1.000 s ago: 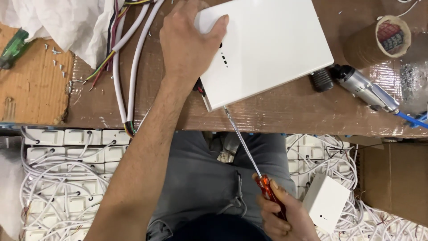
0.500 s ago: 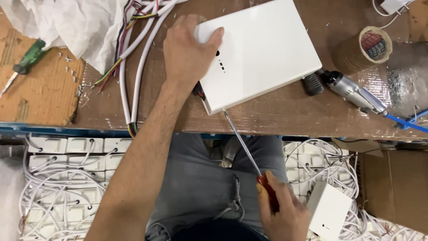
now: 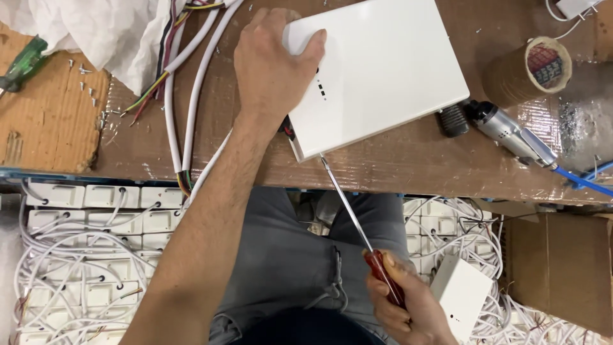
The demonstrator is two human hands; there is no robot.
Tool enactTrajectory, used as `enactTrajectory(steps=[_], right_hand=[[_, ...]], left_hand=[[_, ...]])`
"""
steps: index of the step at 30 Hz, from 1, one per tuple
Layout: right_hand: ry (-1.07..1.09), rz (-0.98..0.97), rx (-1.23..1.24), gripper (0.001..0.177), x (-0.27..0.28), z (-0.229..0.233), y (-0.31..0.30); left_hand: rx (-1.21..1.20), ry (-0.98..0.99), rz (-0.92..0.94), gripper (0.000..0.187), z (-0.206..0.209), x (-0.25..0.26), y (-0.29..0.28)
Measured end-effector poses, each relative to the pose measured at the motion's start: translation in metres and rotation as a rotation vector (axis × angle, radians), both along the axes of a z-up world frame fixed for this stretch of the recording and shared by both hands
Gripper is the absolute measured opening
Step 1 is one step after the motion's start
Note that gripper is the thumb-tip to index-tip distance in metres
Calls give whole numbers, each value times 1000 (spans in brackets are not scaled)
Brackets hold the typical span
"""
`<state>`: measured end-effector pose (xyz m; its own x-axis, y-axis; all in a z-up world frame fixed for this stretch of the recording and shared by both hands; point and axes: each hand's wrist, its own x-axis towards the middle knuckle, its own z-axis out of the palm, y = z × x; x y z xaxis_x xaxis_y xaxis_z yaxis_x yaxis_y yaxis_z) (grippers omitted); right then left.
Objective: Assembling a white electrical box by securing components with screws using manual and pneumatic screwdrivers.
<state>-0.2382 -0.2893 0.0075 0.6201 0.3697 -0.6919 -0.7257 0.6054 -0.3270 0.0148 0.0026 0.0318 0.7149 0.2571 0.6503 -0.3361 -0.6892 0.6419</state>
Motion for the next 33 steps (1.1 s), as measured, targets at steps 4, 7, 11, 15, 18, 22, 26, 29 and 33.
enactTrajectory(steps=[4, 7, 11, 15, 18, 22, 26, 29, 33], right_hand=[[115, 1, 327, 43, -7, -16, 2], [-23, 0, -14, 44, -3, 2, 22], [-666, 294, -1513, 32, -6, 29, 45], [-1103, 285, -1943, 35, -14, 19, 44], [-1026, 312, -1830, 30, -13, 21, 47], [-733, 340, -1705, 26, -7, 27, 45], [-627, 311, -1251, 16, -1, 23, 26], [-394, 226, -740, 24, 5, 20, 10], [-8, 73, -64, 45, 2, -4, -8]], left_hand=[[2, 18, -9, 32, -2, 1, 2], [39, 32, -16, 30, 0, 1, 4], [43, 32, -33, 31, 1, -2, 6], [42, 59, -13, 33, 2, -5, 4], [50, 13, -2, 33, -2, -3, 2], [32, 7, 11, 31, 1, -2, 0], [-3, -5, -17, 28, 2, -3, -1], [-3, -6, -12, 29, 1, -5, -1], [0, 21, 0, 29, 2, -4, -1]])
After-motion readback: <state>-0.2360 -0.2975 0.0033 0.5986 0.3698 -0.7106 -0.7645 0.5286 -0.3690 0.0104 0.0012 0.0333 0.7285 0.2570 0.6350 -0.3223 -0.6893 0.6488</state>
